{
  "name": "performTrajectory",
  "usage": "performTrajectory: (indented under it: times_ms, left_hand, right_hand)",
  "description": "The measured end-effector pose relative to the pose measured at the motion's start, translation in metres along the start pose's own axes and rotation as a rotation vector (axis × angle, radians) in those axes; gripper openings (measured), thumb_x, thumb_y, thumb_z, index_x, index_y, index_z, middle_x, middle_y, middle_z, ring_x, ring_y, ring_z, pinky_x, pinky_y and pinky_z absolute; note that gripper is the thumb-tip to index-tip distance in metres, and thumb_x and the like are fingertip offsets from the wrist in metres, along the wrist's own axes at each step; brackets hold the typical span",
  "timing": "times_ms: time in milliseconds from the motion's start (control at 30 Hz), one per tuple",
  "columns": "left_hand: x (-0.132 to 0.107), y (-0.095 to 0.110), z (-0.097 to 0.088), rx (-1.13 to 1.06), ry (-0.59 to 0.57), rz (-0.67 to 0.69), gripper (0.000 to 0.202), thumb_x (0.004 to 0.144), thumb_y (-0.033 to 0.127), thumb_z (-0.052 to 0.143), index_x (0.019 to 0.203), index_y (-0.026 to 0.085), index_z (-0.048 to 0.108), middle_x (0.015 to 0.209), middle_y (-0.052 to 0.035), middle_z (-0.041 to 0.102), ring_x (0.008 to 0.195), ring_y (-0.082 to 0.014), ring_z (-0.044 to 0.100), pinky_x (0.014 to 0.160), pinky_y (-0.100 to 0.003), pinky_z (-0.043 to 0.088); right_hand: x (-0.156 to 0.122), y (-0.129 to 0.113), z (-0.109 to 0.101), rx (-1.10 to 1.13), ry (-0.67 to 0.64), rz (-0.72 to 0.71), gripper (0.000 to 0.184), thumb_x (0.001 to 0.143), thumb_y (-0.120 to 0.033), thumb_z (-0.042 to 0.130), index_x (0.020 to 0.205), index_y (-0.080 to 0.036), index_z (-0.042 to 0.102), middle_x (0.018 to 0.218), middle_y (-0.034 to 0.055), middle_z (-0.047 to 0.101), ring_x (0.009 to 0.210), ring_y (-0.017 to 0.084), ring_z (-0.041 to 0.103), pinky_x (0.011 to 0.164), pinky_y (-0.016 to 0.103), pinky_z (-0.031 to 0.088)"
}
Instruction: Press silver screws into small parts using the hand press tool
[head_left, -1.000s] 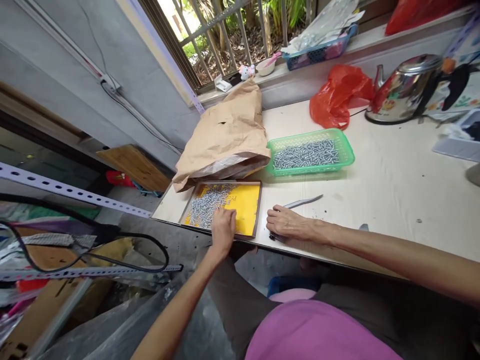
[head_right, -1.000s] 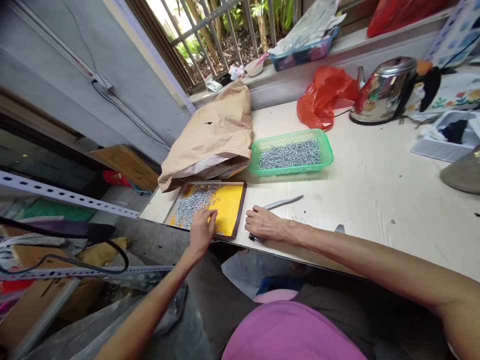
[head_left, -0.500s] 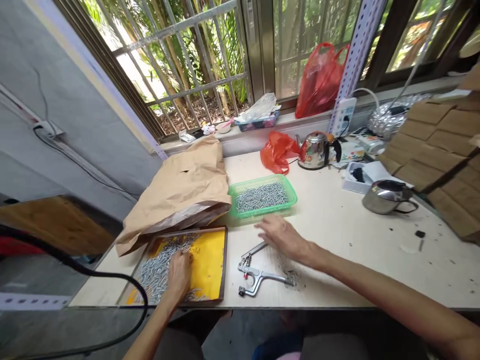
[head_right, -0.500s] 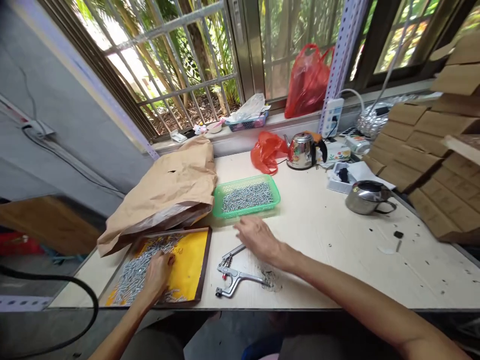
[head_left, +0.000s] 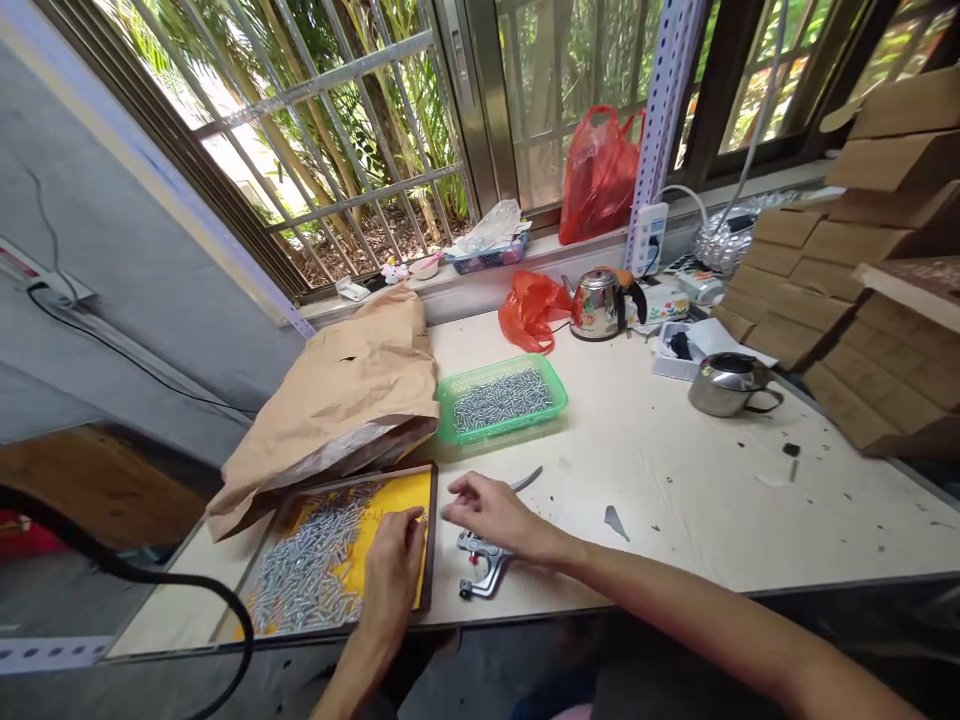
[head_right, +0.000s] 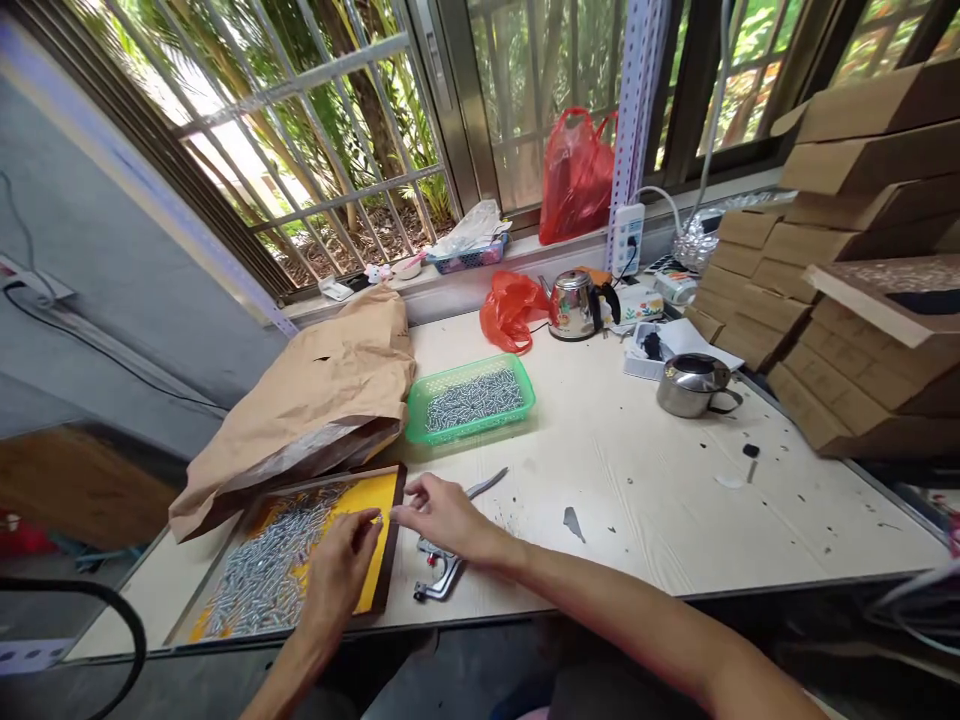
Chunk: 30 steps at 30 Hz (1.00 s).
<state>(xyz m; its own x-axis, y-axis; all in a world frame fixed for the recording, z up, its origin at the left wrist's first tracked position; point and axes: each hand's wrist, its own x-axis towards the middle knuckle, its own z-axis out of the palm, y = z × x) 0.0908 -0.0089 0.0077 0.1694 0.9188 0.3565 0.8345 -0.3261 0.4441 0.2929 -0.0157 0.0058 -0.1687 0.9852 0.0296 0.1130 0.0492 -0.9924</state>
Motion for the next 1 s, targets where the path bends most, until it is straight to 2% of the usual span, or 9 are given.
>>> performTrajectory:
  times_ms: [67,167,300,400,533,667,833,933,1000]
  left_hand:
    - [-0.004,0.016,0.000,-0.023,0.034,0.031,0.029,0.086,0.042,0.046,0.085,0.020,0.066,0.079,-0.0077,0.067,0.072,-0.0221,0.064,0.066,-0.033,0.050]
    - [-0.007,0.017,-0.008,-0.018,0.052,-0.028,0.029,0.084,0.042,0.047,0.083,0.020,0.065,0.075,-0.0068,0.067,0.066,-0.0211,0.063,0.062,-0.032,0.050]
    - [-0.012,0.003,-0.021,-0.024,0.076,-0.118,0.026,0.080,0.042,0.051,0.082,0.020,0.064,0.075,-0.0061,0.068,0.065,-0.0210,0.064,0.062,-0.032,0.051]
    - [-0.017,-0.004,-0.027,-0.116,0.073,-0.217,0.039,0.077,0.050,0.056,0.098,0.018,0.064,0.072,-0.0033,0.067,0.061,-0.0202,0.064,0.060,-0.032,0.053]
    - [-0.018,-0.013,-0.035,-0.359,-0.033,-0.385,0.062,0.069,0.059,0.065,0.112,0.015,0.060,0.071,-0.0009,0.065,0.062,-0.0193,0.064,0.057,-0.031,0.054]
    - [-0.014,-0.018,-0.044,-0.599,-0.123,-0.534,0.066,0.064,0.053,0.074,0.114,0.011,0.061,0.069,0.0008,0.063,0.059,-0.0139,0.060,0.056,-0.026,0.053]
    - [-0.012,-0.024,-0.054,-0.827,-0.069,-0.747,0.056,0.051,0.039,0.084,0.095,0.009,0.066,0.071,0.0004,0.061,0.057,-0.0074,0.053,0.055,-0.022,0.050]
    - [-0.017,-0.025,-0.057,-0.856,-0.006,-0.827,0.050,0.047,0.034,0.087,0.085,0.010,0.065,0.072,0.0002,0.061,0.056,-0.0061,0.052,0.053,-0.021,0.048]
    - [-0.023,-0.021,-0.054,-0.845,-0.031,-0.835,0.049,0.046,0.035,0.086,0.083,0.010,0.065,0.070,0.0008,0.060,0.055,-0.0060,0.052,0.052,-0.020,0.047]
  right_hand:
    - [0.021,-0.002,0.024,0.085,0.005,0.021,0.029,0.078,-0.039,0.072,0.093,-0.014,0.066,0.083,0.0028,0.068,0.076,0.014,0.063,0.066,0.023,0.047]
    - [0.039,0.001,0.052,0.109,-0.018,0.046,0.019,0.077,-0.033,0.073,0.079,-0.015,0.067,0.068,-0.0007,0.064,0.066,0.012,0.061,0.059,0.022,0.043]
    - [0.042,0.006,0.070,0.065,-0.073,0.025,0.024,0.071,-0.037,0.077,0.082,-0.016,0.069,0.072,-0.0014,0.066,0.068,0.012,0.060,0.056,0.021,0.040]
    - [0.044,0.008,0.080,0.088,-0.106,0.001,0.020,0.076,-0.030,0.072,0.091,-0.017,0.069,0.072,-0.0021,0.066,0.068,0.012,0.061,0.058,0.021,0.042]
    - [0.047,0.009,0.090,0.189,-0.159,0.020,0.029,0.074,-0.029,0.074,0.099,-0.017,0.068,0.065,-0.0038,0.063,0.064,0.013,0.062,0.057,0.022,0.045]
    - [0.047,0.005,0.098,0.222,-0.177,-0.012,0.015,0.080,-0.027,0.066,0.089,-0.016,0.069,0.063,-0.0024,0.063,0.062,0.013,0.062,0.058,0.022,0.047]
    - [0.053,0.000,0.104,-0.040,-0.126,-0.218,0.018,0.090,-0.025,0.056,0.084,-0.015,0.068,0.073,0.0008,0.066,0.069,0.013,0.060,0.066,0.023,0.043]
    - [0.060,-0.003,0.098,-0.355,-0.200,-0.311,0.028,0.096,-0.027,0.049,0.079,-0.014,0.068,0.078,0.0039,0.067,0.076,0.015,0.059,0.072,0.026,0.041]
    - [0.057,-0.004,0.085,-0.509,-0.246,-0.386,0.027,0.098,-0.024,0.047,0.087,-0.014,0.069,0.089,0.0066,0.068,0.086,0.016,0.059,0.079,0.027,0.040]
